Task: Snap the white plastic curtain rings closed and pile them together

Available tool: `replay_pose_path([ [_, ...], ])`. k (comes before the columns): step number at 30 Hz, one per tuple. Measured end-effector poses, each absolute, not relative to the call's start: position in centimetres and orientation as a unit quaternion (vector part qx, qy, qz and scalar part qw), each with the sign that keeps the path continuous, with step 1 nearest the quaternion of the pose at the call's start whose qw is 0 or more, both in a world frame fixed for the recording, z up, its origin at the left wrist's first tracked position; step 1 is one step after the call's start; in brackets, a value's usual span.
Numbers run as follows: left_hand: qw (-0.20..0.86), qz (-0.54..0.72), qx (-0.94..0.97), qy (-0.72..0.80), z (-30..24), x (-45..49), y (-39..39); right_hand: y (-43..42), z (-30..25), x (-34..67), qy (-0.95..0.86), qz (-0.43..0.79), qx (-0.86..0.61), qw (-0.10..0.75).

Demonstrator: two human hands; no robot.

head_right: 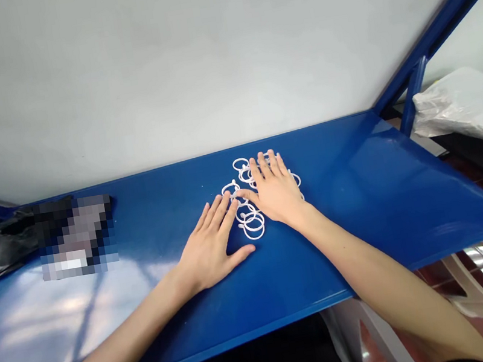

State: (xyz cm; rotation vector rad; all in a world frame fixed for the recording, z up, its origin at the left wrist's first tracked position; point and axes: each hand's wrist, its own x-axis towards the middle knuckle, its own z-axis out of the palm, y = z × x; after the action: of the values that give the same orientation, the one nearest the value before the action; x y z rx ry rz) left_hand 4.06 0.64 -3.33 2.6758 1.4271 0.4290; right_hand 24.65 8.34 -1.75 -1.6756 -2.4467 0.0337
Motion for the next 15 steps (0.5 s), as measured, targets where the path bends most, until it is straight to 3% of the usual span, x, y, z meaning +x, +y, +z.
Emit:
replay_pose_path([
  [9,0.04,0.113,0.875,0.469,-3.6,6.7,5.7,8.4,-1.2,25.8,-0.837,0.059,-0.536,0.094],
  [15,0.036,0.125,0.9,0.415,-3.3,7.0,8.3,9.4,-1.7,26.5,-0.797,0.007,-0.588,0.136],
])
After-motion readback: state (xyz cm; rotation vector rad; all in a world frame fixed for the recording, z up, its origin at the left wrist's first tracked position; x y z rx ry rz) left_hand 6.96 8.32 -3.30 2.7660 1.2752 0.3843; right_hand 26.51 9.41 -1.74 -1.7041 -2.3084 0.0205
